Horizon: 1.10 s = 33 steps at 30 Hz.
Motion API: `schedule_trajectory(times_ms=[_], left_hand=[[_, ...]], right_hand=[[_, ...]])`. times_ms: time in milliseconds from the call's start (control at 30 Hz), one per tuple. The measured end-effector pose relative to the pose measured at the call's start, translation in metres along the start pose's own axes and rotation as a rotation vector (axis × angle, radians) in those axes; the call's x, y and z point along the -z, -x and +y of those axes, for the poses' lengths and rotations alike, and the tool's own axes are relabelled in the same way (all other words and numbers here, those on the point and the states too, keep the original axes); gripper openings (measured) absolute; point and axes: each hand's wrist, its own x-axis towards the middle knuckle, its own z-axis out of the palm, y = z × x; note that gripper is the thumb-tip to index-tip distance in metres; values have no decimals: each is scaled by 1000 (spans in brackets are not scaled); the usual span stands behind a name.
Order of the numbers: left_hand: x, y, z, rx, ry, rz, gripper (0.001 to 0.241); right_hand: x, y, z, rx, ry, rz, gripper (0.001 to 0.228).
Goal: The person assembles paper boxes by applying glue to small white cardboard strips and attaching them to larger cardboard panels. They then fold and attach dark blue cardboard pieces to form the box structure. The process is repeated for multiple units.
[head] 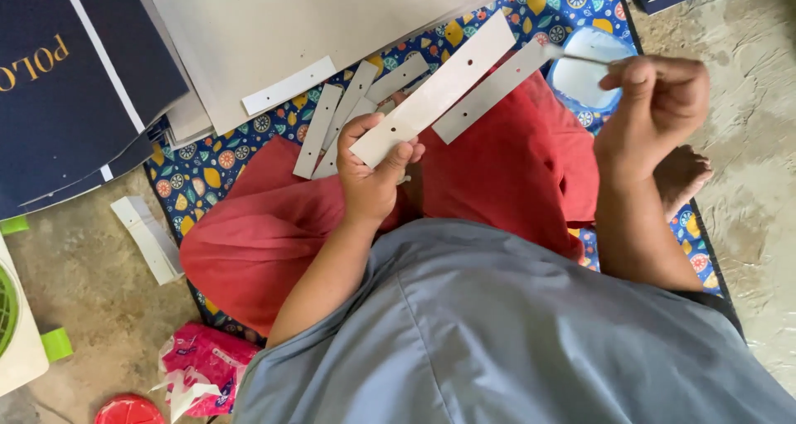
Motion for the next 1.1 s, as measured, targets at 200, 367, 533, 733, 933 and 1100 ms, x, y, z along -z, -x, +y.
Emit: schedule_trajectory(times_ms=[200,367,533,733,933,1100], left_hand=[[9,-1,-14,74,-28,29,48],[12,-7,-16,109,-9,49,47],[16,-12,-15,122,9,92,48],[40,-9,-19,111,16,187,49],[76,13,3,60,-57,224,47],[111,30,47,-38,-147,189,46]], right_hand=[[81,18,118,-387,237,221,17],[92,56,150,-509,425,262,7],[97,62,161,-403,594,73,10],[63,25,117,-28,836,-51,38],[-60,-6,46,286,459,-479,40],[-151,-8,38,345,359,-1050,125]])
